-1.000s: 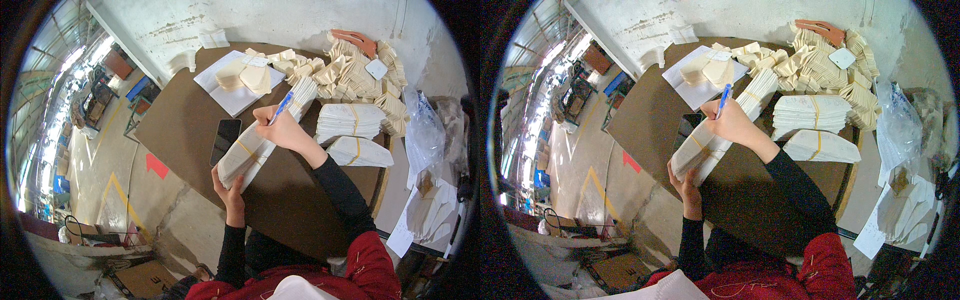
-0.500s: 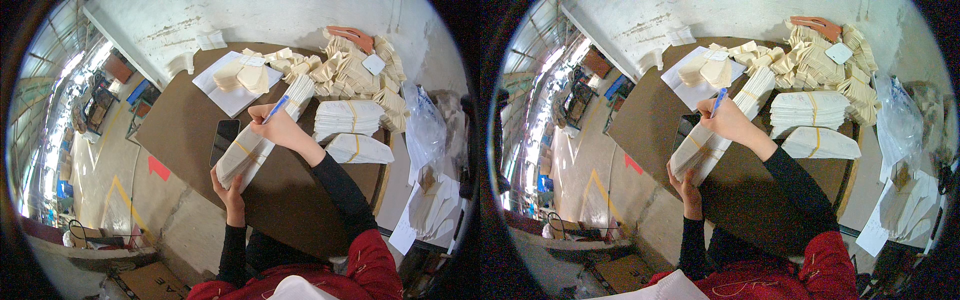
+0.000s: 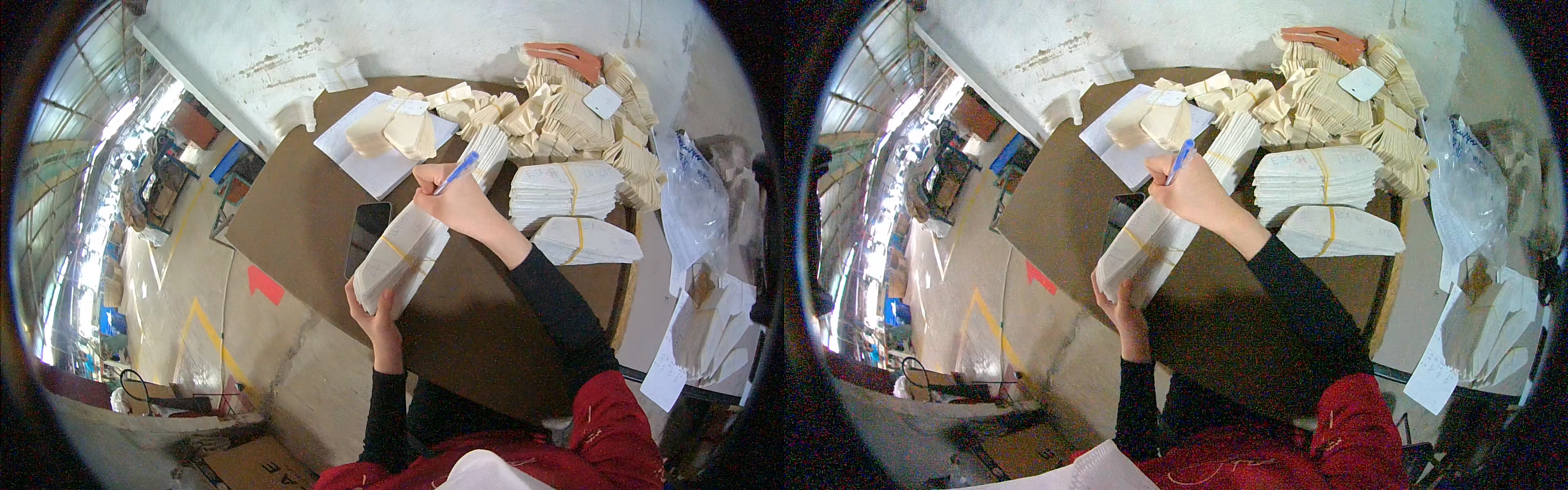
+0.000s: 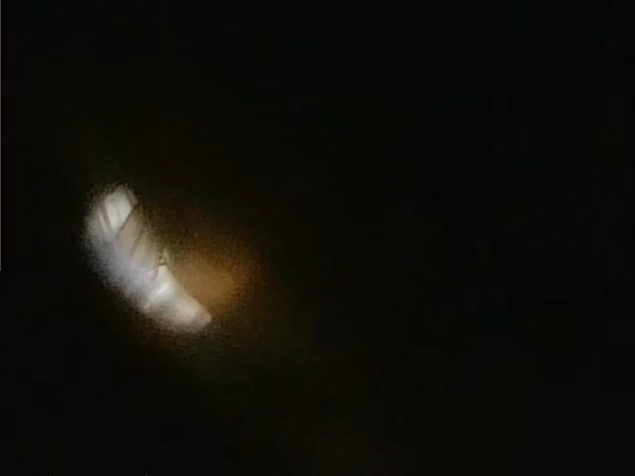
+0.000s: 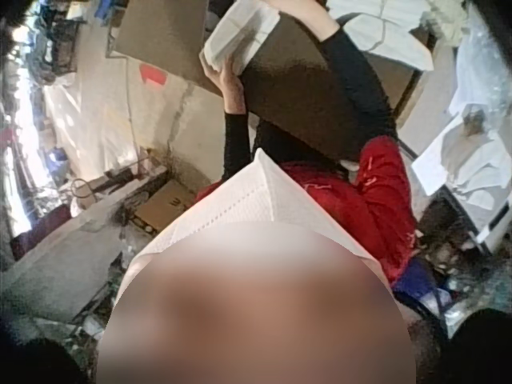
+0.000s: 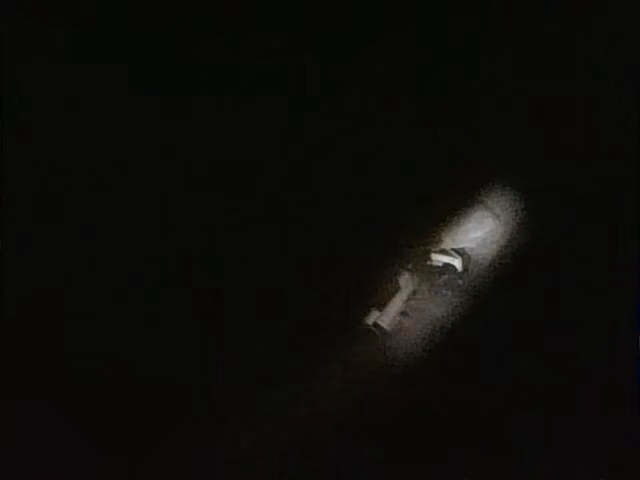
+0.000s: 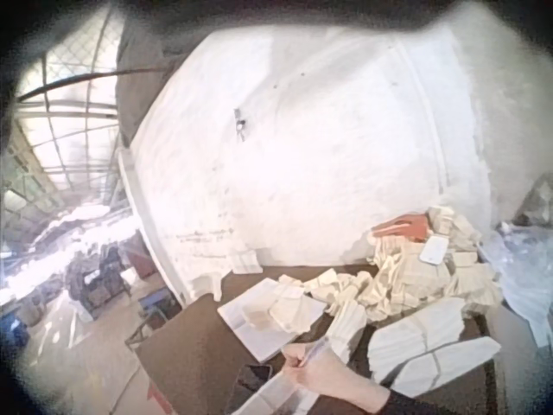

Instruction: The person repeatedly picks up white paper sheets, aligns them into a neat stack, and places them on the table. They then use a rubber band to secure the stack and write on it with a pen.

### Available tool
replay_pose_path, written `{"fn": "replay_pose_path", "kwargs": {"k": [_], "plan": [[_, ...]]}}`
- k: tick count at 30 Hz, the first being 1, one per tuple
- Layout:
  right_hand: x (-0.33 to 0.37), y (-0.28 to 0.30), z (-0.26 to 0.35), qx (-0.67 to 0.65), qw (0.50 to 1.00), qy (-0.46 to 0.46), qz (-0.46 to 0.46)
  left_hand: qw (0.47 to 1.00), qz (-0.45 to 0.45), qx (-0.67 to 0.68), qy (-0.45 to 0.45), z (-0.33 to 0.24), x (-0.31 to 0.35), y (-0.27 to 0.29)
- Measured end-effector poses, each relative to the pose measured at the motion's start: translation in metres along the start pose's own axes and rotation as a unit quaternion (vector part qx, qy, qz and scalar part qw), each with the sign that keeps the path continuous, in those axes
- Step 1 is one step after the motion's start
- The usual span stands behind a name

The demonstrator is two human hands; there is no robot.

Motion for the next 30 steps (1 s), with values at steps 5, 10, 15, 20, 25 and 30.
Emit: {"fn": "replay_pose_path", "kwargs": {"k": [5,10,15,20,25,30], "plan": [[-0.001,0.001,-0.001,0.020,0.999,0.003,0.039,1.000,-0.001,0.012,0.015,0.001,0.001,0.000],[0.000,0.001,-0.008,0.026,0.998,-0.010,0.049,1.000,0.003,0.003,0.008,0.001,0.001,0.001],[0.000,0.000,-0.011,-0.007,1.000,0.002,0.025,1.000,0.008,0.024,0.012,0.001,0.000,0.000],[0.000,0.003,-0.013,0.005,0.999,-0.018,0.030,1.000,-0.005,-0.007,0.009,0.001,0.001,0.001],[0.001,0.002,-0.015,-0.032,0.999,-0.037,0.022,1.000,-0.009,-0.010,0.004,0.002,0.000,0.002],[-0.001,0.004,-0.018,-0.037,0.999,-0.002,0.003,1.000,0.002,0.018,0.004,0.004,-0.001,0.001]]}}
Point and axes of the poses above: each hand's wrist, its own x-axis away from the middle knuckle, its own y-axis out of the back of the hand, z = x × y, the point moved 3 cm from there along -x, towards the middle knuckle, and after that the axes turned 8 degrees about y, right-handed, at the moved point
